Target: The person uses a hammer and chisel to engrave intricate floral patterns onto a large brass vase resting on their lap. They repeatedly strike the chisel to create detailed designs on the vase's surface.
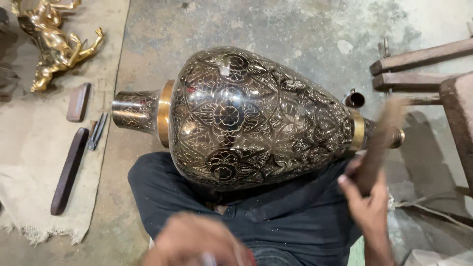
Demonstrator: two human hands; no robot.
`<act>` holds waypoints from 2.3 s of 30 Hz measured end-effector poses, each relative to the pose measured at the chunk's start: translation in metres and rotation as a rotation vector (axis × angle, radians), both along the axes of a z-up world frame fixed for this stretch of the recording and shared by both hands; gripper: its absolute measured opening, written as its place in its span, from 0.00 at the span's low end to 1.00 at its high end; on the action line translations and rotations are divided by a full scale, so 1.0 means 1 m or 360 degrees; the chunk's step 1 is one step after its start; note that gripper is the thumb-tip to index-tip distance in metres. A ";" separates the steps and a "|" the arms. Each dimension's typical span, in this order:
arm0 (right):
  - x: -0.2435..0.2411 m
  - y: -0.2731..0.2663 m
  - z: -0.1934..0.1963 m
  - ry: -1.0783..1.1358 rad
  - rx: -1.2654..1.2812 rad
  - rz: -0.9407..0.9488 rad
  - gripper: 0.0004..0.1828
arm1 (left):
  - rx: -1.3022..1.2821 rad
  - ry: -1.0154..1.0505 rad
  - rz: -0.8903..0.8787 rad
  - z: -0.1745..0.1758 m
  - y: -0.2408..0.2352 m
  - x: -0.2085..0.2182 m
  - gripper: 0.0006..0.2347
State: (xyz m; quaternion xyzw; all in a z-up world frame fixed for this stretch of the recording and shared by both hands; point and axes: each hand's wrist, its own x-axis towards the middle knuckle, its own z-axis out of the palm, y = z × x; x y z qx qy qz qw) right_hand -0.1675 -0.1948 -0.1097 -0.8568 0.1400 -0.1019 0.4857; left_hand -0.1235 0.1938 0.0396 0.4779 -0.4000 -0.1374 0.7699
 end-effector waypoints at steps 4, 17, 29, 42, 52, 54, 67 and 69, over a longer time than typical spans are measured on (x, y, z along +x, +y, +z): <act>0.031 -0.013 -0.016 -0.0210 0.0729 -0.0180 0.38 | 0.0112 0.0672 0.0613 -0.059 0.010 -0.009 0.13; 0.046 -0.025 -0.039 -0.0388 0.0720 -0.0151 0.29 | 0.0272 0.0788 0.1012 -0.128 0.006 -0.010 0.16; -0.028 -0.033 -0.029 0.0333 0.0337 -0.0085 0.15 | 0.0949 -0.0044 0.0906 -0.051 -0.023 0.084 0.15; 0.013 0.014 0.086 0.1135 -0.0640 0.0206 0.15 | 0.1405 -0.0788 0.0343 -0.053 -0.049 0.135 0.17; 0.027 0.013 0.089 0.0770 -0.0899 0.0219 0.22 | 0.1579 -0.0745 0.0237 -0.040 -0.055 0.132 0.18; 0.023 0.016 0.083 0.0422 -0.0418 0.0130 0.15 | 0.1518 -0.0708 0.0281 -0.039 -0.055 0.130 0.17; 0.028 0.030 0.098 0.0313 -0.0095 0.0049 0.09 | 0.1581 -0.0749 0.0285 -0.038 -0.055 0.127 0.16; 0.026 0.030 0.096 0.0239 -0.0611 0.0179 0.13 | 0.1666 -0.0748 0.0264 -0.039 -0.055 0.127 0.17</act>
